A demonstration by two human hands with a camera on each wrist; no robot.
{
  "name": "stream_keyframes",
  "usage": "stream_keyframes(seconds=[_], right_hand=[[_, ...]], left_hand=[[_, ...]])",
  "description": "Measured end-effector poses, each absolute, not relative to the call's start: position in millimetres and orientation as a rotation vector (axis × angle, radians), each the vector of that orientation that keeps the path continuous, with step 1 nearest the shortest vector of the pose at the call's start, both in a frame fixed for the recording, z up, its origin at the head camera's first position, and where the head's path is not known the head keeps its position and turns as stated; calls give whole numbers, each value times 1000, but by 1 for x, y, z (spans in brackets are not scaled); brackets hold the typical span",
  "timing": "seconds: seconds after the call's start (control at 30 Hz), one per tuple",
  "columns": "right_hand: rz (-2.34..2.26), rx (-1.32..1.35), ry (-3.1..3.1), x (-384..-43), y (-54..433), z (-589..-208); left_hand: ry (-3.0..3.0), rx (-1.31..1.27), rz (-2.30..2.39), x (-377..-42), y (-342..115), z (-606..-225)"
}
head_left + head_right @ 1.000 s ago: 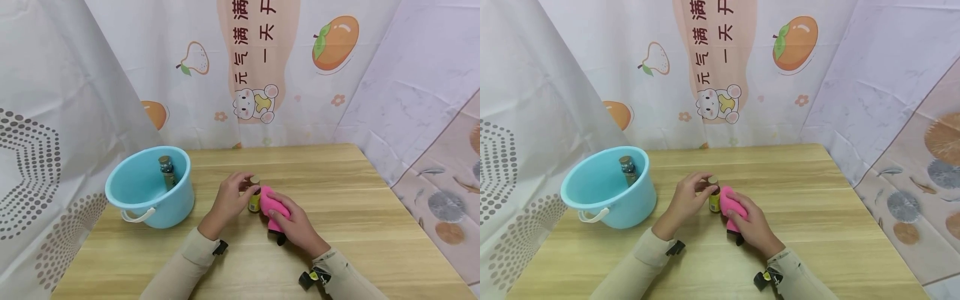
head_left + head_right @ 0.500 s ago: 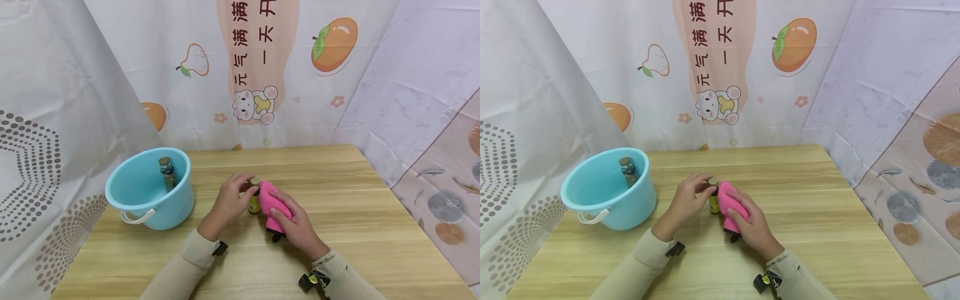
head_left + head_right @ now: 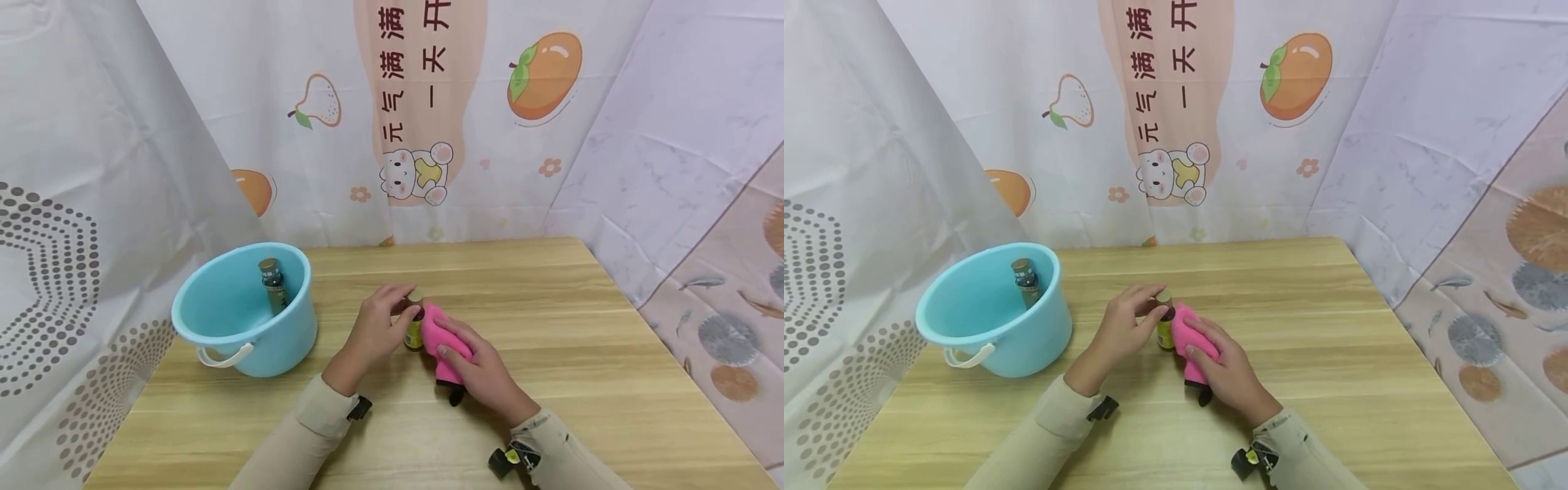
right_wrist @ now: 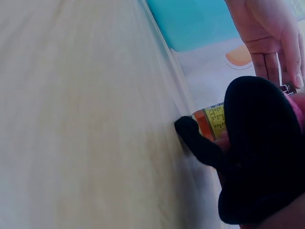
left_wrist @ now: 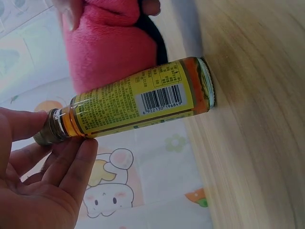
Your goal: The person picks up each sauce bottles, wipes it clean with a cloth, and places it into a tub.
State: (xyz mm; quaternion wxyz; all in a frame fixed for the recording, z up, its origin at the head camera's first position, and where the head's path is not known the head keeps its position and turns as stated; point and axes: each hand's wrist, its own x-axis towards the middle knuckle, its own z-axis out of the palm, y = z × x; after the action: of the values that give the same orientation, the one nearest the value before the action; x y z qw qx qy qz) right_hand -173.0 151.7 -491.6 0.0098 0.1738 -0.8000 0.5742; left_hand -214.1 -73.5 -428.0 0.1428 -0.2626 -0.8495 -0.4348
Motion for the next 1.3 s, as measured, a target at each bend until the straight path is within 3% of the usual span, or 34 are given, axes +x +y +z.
stream_keyframes(seconds=[0.63, 1.3], right_hand=[[1717, 458, -2648, -172, 152, -490], [1807, 645, -2351, -170, 152, -489]], left_hand=[[-2363, -770, -1350, -215, -74, -431], [-2392, -760, -1402, -215, -72, -429]])
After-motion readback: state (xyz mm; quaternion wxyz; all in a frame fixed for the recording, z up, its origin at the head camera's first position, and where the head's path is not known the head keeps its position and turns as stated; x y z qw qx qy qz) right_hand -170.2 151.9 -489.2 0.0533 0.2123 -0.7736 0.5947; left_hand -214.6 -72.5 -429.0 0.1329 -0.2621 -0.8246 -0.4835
